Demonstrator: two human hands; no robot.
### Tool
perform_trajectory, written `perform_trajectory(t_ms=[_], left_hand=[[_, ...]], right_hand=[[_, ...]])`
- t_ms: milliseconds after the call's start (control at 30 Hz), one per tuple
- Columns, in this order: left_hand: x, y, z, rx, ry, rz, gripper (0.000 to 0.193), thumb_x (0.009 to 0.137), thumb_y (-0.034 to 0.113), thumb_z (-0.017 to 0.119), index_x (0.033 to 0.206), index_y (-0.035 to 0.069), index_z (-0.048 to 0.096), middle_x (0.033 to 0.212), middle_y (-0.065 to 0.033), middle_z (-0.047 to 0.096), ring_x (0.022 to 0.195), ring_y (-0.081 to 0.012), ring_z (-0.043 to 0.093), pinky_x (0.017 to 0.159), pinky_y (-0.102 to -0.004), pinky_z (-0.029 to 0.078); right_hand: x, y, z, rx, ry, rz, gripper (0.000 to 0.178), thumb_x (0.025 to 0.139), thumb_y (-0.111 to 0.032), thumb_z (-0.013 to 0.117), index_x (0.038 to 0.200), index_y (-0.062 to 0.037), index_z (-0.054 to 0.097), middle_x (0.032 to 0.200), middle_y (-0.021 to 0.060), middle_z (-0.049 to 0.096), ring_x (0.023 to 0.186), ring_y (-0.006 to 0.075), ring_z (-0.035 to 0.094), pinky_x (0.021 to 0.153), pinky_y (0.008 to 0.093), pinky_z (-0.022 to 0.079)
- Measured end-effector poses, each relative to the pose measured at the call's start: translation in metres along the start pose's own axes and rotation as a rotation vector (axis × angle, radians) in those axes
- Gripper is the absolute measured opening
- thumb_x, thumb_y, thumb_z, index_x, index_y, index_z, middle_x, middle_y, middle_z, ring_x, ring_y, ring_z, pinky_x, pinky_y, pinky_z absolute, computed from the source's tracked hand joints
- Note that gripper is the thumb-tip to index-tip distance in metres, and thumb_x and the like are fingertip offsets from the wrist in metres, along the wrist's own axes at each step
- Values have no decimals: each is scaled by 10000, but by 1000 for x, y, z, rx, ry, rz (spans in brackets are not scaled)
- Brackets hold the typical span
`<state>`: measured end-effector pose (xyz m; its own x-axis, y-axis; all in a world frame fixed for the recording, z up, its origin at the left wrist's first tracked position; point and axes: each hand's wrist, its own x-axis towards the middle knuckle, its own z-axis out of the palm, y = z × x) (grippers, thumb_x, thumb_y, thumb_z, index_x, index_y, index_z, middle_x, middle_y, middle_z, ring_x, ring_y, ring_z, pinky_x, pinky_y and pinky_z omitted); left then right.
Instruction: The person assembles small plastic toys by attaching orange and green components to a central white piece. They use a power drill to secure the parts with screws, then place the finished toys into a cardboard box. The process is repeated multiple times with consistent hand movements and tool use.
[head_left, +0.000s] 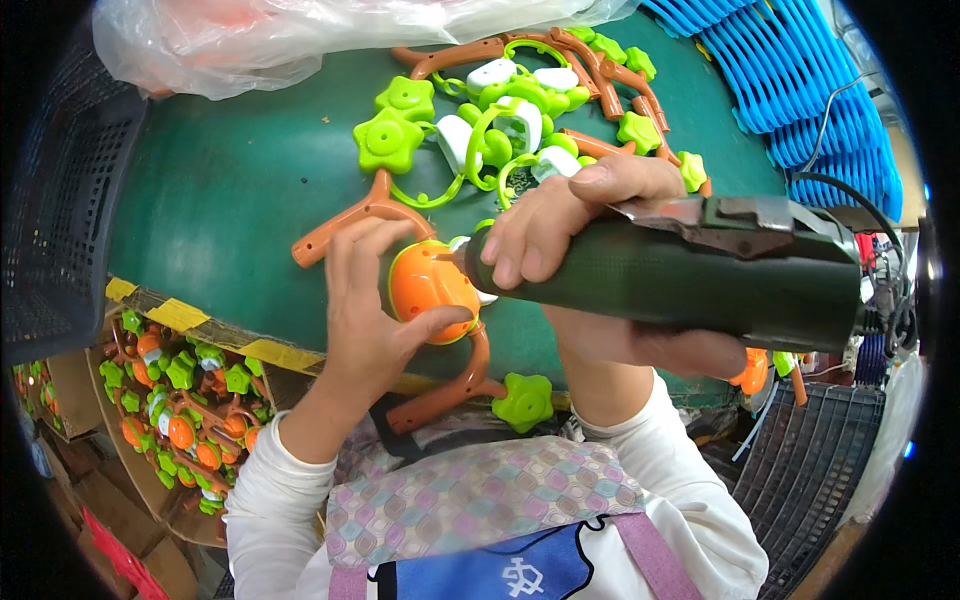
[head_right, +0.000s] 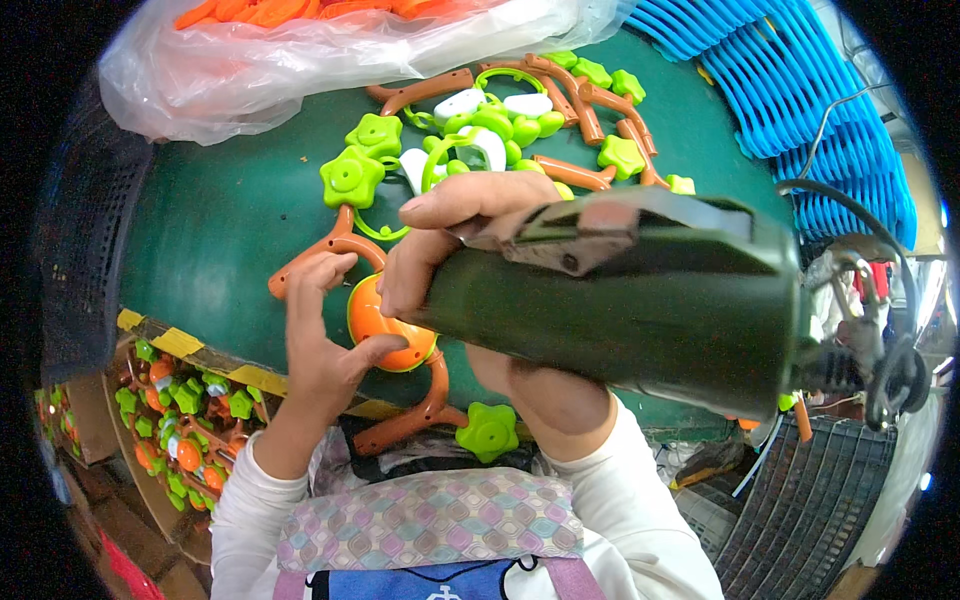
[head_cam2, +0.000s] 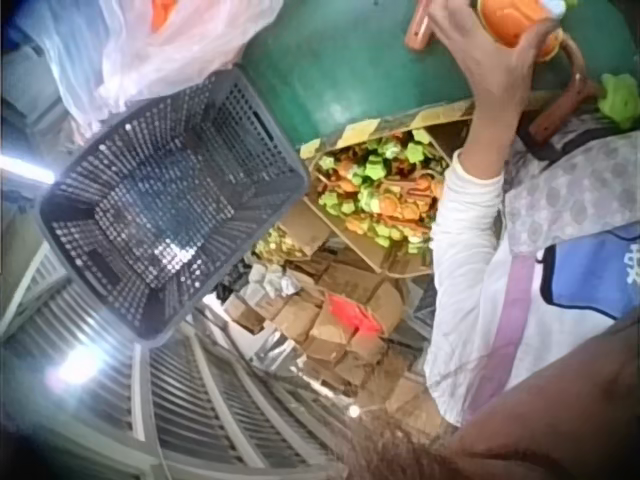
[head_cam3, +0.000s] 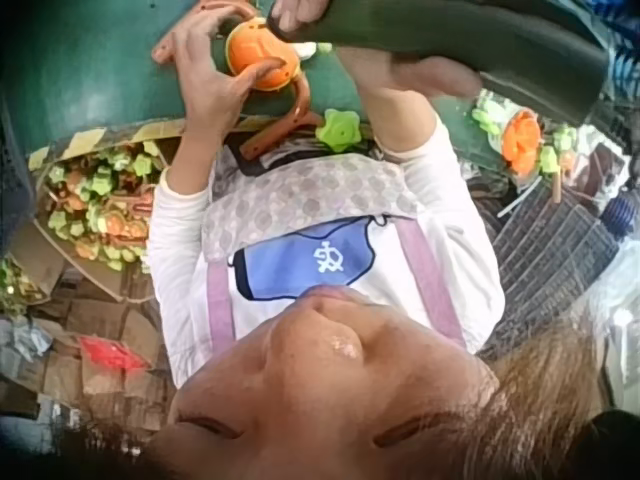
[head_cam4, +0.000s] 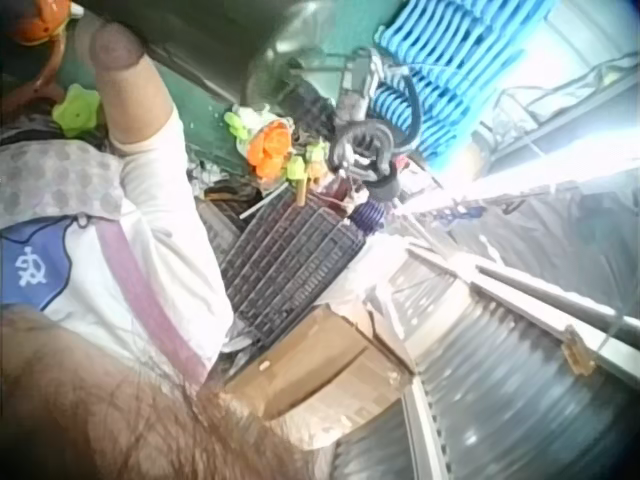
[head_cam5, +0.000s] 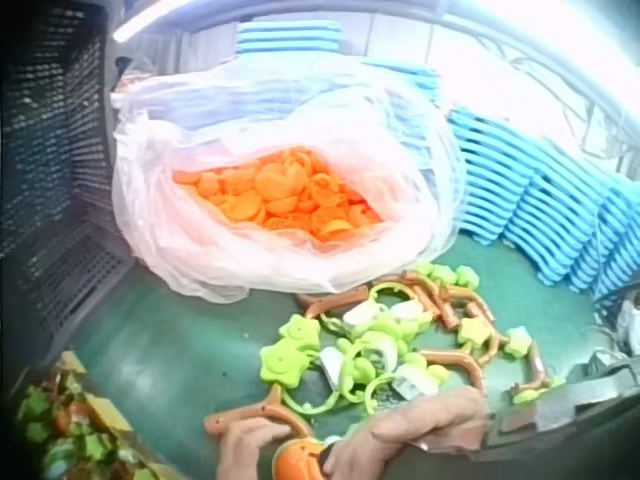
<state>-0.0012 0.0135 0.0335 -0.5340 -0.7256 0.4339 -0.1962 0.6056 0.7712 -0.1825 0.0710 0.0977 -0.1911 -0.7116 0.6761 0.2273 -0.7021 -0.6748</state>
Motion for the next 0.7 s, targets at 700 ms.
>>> perform_trajectory(t_ms=[700], left_hand=[[-31,-33,21,-332,-267,-181,776,785,224,786,1407,23,368,1306,-184,406,1210,-345,439,1066,-445,380]], right_hand=[[20,43,-6,188,-50,631,1170,351,-974,707,927,40,617,731,86,667,664,166,670,627,274,557]])
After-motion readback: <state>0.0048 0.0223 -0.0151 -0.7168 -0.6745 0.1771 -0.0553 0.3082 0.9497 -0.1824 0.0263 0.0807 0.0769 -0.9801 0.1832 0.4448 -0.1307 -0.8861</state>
